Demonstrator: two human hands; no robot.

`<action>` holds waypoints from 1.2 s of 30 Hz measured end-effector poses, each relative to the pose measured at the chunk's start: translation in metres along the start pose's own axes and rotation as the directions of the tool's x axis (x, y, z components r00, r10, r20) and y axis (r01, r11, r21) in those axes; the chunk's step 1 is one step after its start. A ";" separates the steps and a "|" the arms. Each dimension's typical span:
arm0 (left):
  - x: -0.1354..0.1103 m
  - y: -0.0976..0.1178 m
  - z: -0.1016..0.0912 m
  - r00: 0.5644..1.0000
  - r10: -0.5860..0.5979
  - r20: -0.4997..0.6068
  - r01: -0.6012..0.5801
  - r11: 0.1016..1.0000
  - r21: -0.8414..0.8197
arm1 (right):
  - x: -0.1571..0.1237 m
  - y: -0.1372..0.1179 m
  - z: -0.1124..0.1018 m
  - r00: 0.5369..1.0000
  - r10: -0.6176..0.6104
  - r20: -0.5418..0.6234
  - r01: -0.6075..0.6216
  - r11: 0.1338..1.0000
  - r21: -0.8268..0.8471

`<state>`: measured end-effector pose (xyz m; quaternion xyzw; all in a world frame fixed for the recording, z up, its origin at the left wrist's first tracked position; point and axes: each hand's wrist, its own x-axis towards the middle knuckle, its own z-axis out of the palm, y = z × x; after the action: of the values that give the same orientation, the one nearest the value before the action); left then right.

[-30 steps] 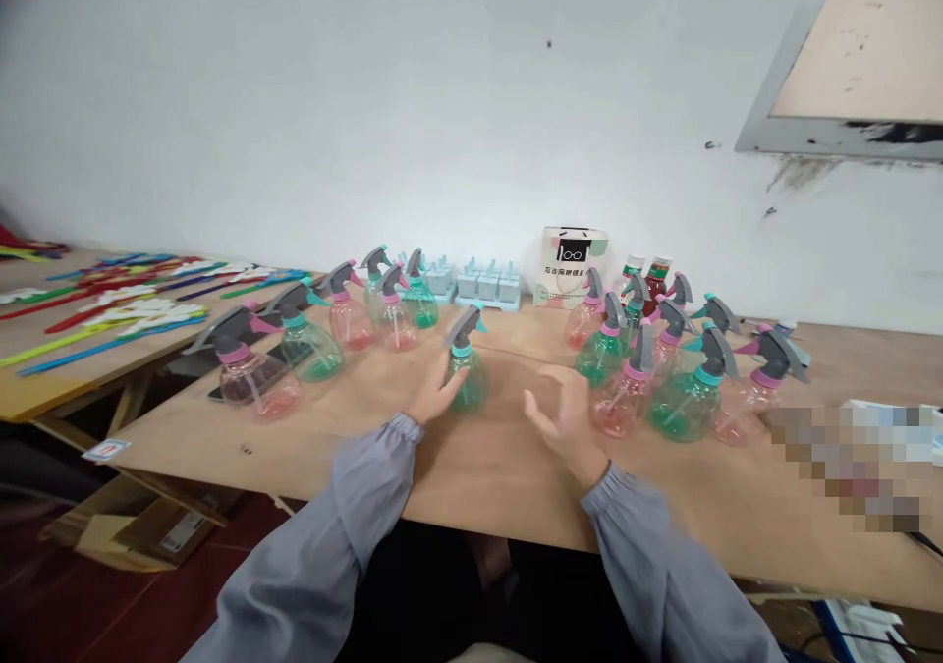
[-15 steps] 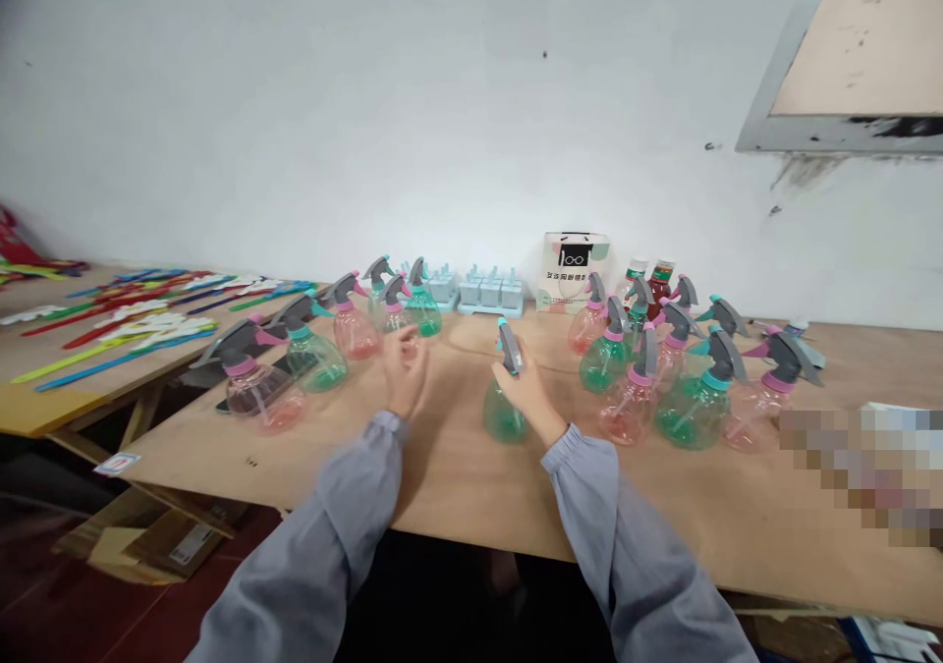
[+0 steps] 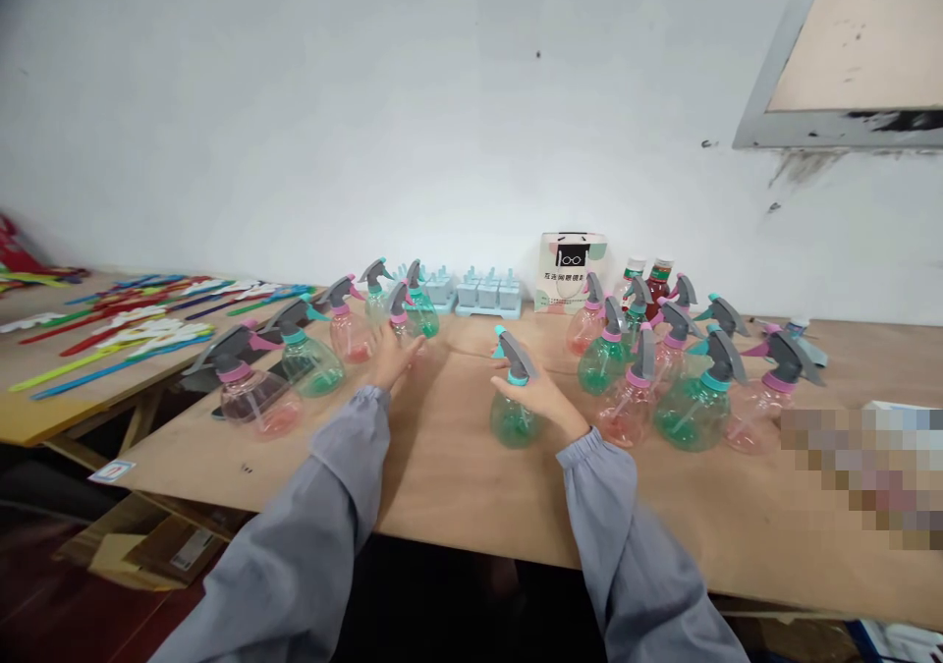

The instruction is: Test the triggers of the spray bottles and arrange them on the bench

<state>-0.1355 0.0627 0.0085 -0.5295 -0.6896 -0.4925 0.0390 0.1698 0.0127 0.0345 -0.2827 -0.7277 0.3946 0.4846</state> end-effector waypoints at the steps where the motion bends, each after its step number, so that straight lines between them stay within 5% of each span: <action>1: -0.010 0.005 -0.002 1.000 -0.008 0.011 0.008 0.998 0.062 | -0.001 -0.001 -0.002 1.000 0.016 -0.022 -0.015 1.000 0.019; 5: -0.050 0.028 -0.007 0.996 0.053 0.076 -0.061 0.992 0.110 | -0.003 -0.004 -0.003 0.984 0.165 -0.072 -0.139 0.950 0.280; 9: -0.075 0.042 -0.008 0.981 0.074 0.179 -0.065 0.996 -0.056 | -0.003 -0.004 -0.001 0.943 0.332 0.026 -0.280 0.750 0.599; 14: -0.082 0.040 -0.008 0.969 0.110 0.222 -0.051 0.966 -0.254 | -0.004 -0.002 0.011 0.941 0.314 0.123 -0.287 0.552 0.783; 19: -0.081 0.036 -0.007 0.964 0.158 0.215 -0.079 0.938 -0.336 | -0.008 -0.005 0.020 0.937 0.299 0.181 -0.310 0.472 0.825; 24: -0.079 0.033 -0.005 0.960 0.183 0.212 -0.099 0.930 -0.354 | -0.007 -0.008 0.018 0.935 0.296 0.197 -0.328 0.508 0.797; 36: -0.080 0.032 -0.007 0.954 0.201 0.221 -0.111 0.926 -0.362 | -0.004 -0.009 0.022 0.966 0.249 -0.071 -0.191 0.872 0.451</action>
<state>-0.0796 0.0010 -0.0138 -0.6406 -0.5469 -0.5290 -0.1038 0.1508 -0.0015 0.0356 -0.2712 -0.5504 0.5827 0.5328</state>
